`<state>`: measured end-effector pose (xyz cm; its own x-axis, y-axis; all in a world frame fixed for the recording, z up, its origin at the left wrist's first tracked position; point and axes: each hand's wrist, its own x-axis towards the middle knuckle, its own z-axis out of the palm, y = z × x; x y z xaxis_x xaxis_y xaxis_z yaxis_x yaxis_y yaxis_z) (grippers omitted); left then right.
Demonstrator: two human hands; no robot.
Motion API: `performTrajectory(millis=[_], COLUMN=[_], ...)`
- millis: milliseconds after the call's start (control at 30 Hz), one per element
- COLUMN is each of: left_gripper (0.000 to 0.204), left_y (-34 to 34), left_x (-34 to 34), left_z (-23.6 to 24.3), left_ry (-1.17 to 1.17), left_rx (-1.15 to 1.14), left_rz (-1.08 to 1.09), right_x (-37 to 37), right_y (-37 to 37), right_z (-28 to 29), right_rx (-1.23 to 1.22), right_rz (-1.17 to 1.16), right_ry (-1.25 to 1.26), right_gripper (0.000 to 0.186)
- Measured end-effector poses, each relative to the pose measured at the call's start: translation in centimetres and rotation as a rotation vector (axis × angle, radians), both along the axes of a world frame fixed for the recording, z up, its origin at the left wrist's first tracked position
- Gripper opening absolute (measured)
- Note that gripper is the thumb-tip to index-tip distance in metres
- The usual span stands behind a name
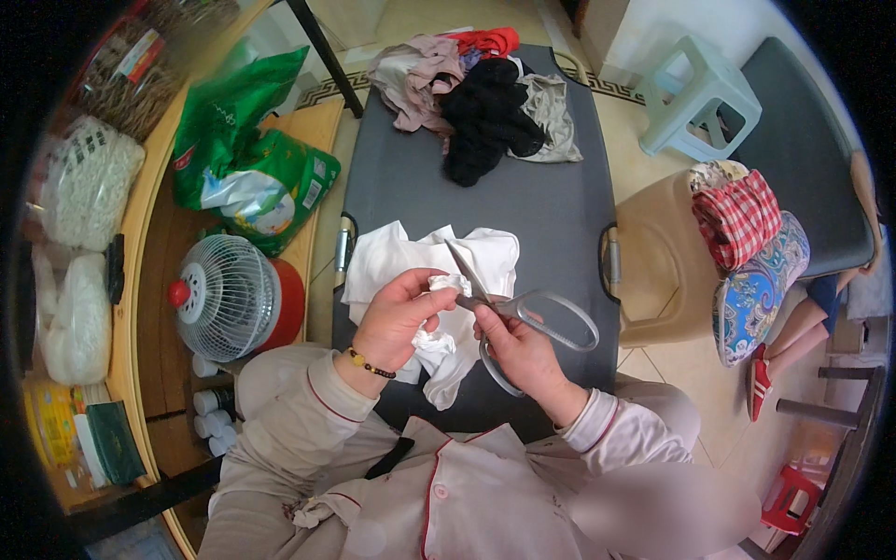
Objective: The person sits on the floor and uses scissors to cut a white cloth into small pieces. The person repeatedly snips the fabric and sets the cut pieces aside on the table.
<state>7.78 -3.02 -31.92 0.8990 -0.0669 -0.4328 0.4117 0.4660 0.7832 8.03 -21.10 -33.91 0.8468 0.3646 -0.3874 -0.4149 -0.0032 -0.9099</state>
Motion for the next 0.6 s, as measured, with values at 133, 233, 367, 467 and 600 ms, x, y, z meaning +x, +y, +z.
performTrajectory(millis=[133, 233, 367, 467, 600], left_gripper=[0.020, 0.019, 0.015, 0.014, 0.015], left_y=[-0.4, -0.8, -1.2, -1.3, -1.0], left_x=[0.0, -0.1, 0.0, 0.0, 0.0], left_z=[0.2, -1.1, -1.4, -0.6, -0.6], left_ry=[-0.086, -0.231, -0.453, -0.512, -0.569], left_rx=[0.286, 0.473, 0.772, 0.851, 0.909], left_rz=[-0.040, -0.010, 0.021, 0.014, -0.012], right_x=[-0.8, -1.1, -1.2, -1.2, -1.2], right_y=[0.4, 0.4, 0.2, 0.3, 0.2], right_z=[0.5, -0.3, -0.8, -0.1, -0.4], right_rx=[-0.047, -0.074, -0.103, -0.085, -0.107], right_rz=[0.004, 0.002, 0.005, -0.010, 0.022], right_ry=[-0.065, -0.182, -0.173, -0.146, -0.163], right_gripper=[0.026, 0.026, 0.027, 0.026, 0.024])
